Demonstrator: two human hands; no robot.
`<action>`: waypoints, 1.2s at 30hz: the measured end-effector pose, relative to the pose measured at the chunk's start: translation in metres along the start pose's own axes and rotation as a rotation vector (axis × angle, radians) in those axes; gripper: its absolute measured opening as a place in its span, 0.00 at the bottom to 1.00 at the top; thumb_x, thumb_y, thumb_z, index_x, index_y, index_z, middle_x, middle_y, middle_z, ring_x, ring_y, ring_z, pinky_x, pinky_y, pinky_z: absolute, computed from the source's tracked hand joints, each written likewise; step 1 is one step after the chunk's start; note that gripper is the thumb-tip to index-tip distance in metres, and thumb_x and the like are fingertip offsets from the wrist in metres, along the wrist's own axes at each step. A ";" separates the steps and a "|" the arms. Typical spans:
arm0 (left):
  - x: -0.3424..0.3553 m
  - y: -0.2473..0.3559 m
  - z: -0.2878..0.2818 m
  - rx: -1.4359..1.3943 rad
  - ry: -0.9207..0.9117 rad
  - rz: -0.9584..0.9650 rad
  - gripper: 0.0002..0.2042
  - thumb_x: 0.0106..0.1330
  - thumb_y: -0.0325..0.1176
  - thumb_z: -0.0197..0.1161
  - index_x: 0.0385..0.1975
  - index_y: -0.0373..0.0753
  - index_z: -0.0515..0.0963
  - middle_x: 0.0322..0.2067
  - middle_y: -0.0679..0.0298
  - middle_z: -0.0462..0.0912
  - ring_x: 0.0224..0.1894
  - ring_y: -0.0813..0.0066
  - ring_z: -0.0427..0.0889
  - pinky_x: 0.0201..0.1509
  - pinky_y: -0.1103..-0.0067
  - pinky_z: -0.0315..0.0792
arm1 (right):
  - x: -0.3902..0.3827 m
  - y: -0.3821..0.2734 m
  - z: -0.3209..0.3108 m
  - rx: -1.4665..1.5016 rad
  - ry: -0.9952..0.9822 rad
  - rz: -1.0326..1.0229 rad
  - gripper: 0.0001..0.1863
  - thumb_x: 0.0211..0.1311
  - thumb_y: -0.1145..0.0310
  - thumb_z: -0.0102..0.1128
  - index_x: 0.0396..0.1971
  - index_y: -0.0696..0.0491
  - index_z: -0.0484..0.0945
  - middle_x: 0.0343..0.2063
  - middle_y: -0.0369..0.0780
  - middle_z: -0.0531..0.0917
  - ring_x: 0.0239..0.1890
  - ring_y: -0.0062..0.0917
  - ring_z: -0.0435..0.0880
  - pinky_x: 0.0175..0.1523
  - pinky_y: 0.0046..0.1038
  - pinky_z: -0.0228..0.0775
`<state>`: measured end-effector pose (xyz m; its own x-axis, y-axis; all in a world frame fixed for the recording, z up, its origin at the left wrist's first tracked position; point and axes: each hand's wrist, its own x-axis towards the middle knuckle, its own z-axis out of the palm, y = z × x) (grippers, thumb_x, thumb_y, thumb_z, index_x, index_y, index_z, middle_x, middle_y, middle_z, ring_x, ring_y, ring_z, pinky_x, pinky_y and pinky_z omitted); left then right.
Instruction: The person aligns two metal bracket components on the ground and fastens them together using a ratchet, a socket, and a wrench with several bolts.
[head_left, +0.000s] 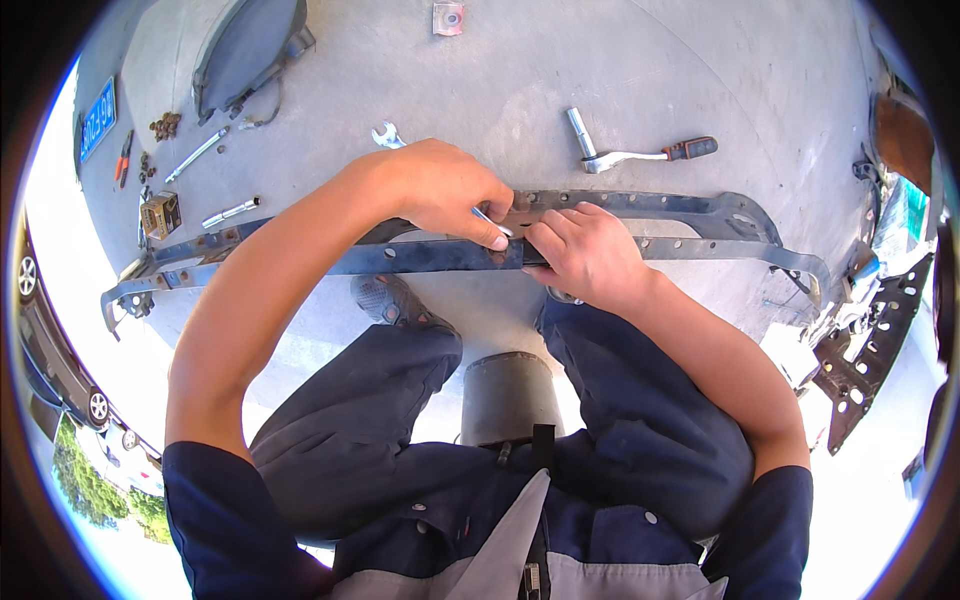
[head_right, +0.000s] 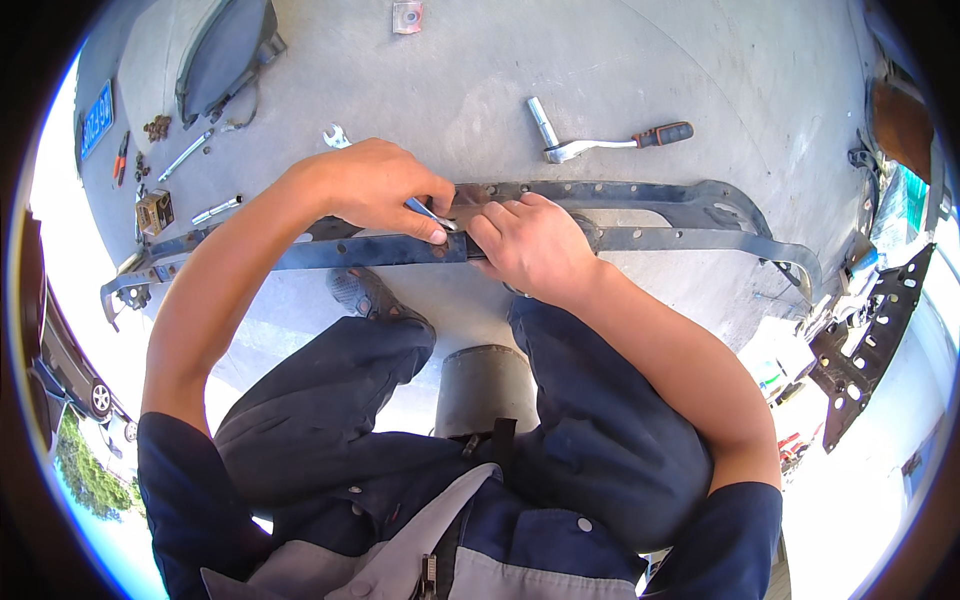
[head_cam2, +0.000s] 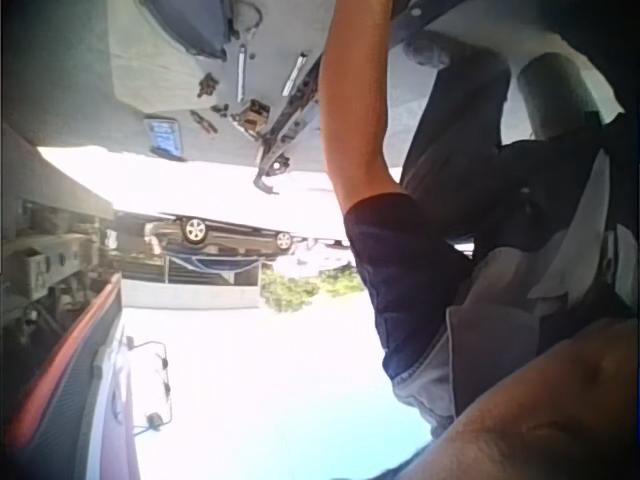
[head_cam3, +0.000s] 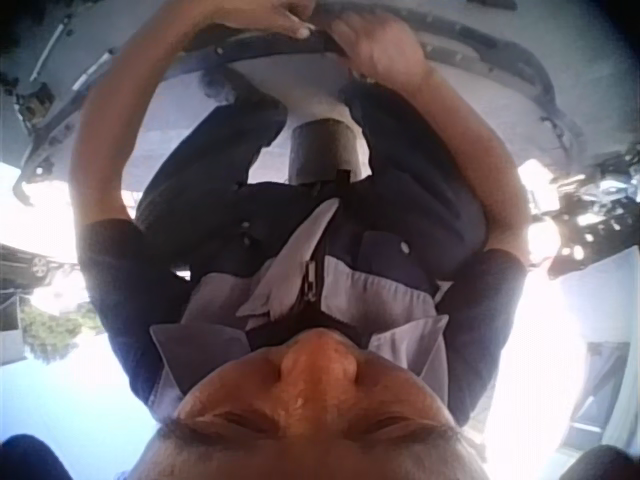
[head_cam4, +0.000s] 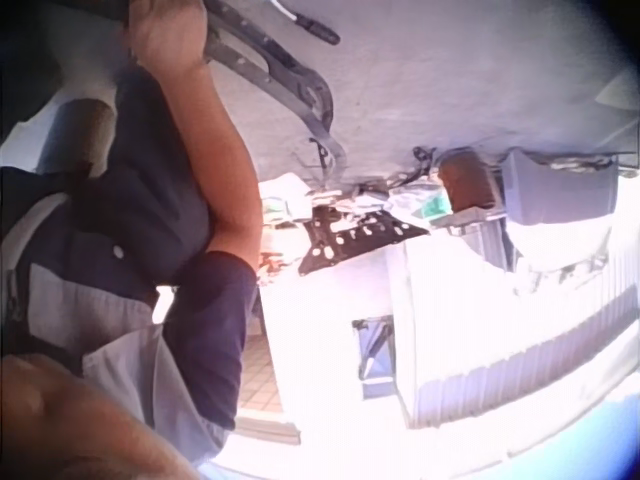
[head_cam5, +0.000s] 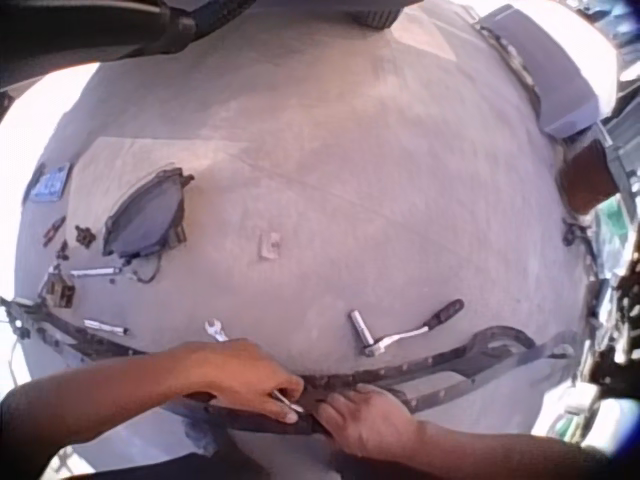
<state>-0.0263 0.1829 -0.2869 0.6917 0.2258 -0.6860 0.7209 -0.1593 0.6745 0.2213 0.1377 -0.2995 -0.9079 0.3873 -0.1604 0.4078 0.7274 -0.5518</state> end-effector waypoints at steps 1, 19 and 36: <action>0.003 -0.001 0.002 0.002 -0.002 0.011 0.22 0.63 0.58 0.63 0.44 0.46 0.81 0.28 0.58 0.84 0.34 0.55 0.83 0.36 0.63 0.72 | 0.000 0.000 0.000 0.006 0.006 0.002 0.23 0.46 0.58 0.74 0.36 0.53 0.73 0.30 0.37 0.79 0.34 0.28 0.83 0.42 0.30 0.72; -0.002 0.011 0.006 0.035 -0.029 -0.082 0.29 0.54 0.64 0.69 0.47 0.47 0.79 0.19 0.61 0.80 0.29 0.57 0.82 0.31 0.64 0.68 | -0.004 0.004 0.004 0.040 0.010 0.013 0.17 0.50 0.60 0.70 0.35 0.52 0.75 0.31 0.37 0.81 0.34 0.29 0.84 0.46 0.30 0.73; 0.004 0.006 0.008 0.006 -0.041 -0.023 0.24 0.56 0.57 0.70 0.44 0.45 0.80 0.24 0.64 0.83 0.32 0.59 0.83 0.33 0.65 0.70 | -0.002 0.004 0.003 0.058 0.027 0.010 0.14 0.49 0.62 0.68 0.32 0.52 0.75 0.30 0.37 0.80 0.32 0.29 0.83 0.44 0.29 0.72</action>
<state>-0.0193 0.1748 -0.2877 0.6758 0.1897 -0.7122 0.7370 -0.1600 0.6567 0.2246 0.1377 -0.3038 -0.9004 0.4104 -0.1442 0.4099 0.6896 -0.5970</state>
